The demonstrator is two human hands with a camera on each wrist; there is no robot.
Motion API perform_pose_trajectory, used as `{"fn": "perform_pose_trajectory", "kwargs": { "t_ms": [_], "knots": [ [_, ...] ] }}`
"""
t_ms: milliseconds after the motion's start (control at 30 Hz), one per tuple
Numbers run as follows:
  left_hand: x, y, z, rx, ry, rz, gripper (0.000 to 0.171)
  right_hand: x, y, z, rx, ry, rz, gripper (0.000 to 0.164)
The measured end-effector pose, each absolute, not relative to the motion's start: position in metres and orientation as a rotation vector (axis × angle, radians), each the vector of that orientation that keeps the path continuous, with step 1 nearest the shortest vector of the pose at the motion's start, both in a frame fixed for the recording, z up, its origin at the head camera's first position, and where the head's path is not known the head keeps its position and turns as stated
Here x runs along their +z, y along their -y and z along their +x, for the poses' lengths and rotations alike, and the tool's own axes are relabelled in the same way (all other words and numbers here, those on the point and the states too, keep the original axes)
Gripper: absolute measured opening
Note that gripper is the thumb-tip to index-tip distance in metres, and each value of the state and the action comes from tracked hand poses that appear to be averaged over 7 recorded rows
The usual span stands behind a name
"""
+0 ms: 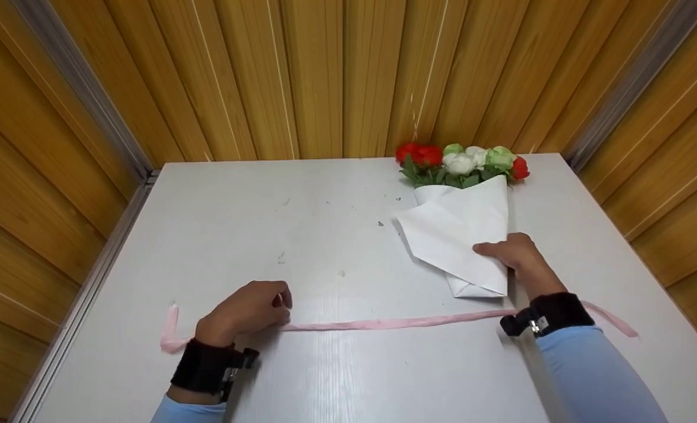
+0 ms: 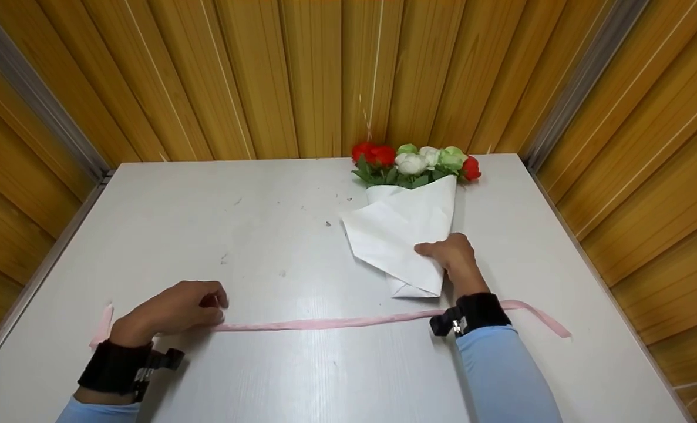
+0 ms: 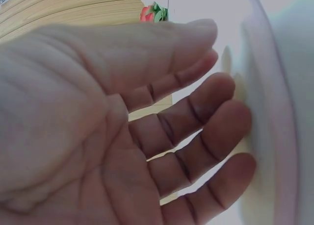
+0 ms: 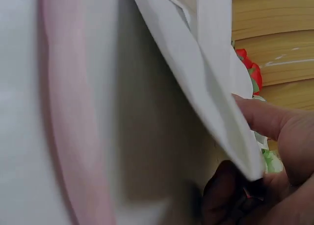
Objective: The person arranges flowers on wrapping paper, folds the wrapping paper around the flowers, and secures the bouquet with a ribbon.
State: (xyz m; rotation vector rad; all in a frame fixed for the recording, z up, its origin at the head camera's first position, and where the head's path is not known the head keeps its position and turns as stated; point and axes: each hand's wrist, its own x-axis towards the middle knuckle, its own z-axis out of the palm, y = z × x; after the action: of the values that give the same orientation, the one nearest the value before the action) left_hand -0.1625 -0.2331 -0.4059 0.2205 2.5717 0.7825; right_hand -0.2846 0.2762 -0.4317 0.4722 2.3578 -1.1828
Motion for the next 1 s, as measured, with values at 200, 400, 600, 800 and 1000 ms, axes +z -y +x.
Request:
{"fn": "perform_pose_trajectory", "kwargs": {
  "t_ms": [200, 400, 600, 800, 1000],
  "knots": [
    [-0.402, 0.222, -0.17, 0.842, -2.601, 0.224, 0.009, -0.436, -0.253, -0.286, -1.709, -2.004, 0.676, 0.08],
    [-0.403, 0.208, -0.18, 0.88, -2.597, 0.288, 0.006, -0.442, -0.235, -0.279, -1.986, -1.575, 0.748, 0.062],
    [-0.408, 0.188, -0.196, 1.16, -2.444, 0.208, 0.017, -0.447, -0.211, -0.274, -2.098, -1.342, 0.727, 0.053],
    [-0.418, 0.16, -0.22, 1.508, -2.336, -0.19, 0.039, -0.448, -0.176, -0.259, -2.075, -1.463, 0.695, 0.054],
    [-0.424, 0.14, -0.237, 1.757, -2.217, -0.404, 0.064, -0.446, -0.145, -0.242, -2.065, -1.501, 0.745, 0.072]
  ]
}}
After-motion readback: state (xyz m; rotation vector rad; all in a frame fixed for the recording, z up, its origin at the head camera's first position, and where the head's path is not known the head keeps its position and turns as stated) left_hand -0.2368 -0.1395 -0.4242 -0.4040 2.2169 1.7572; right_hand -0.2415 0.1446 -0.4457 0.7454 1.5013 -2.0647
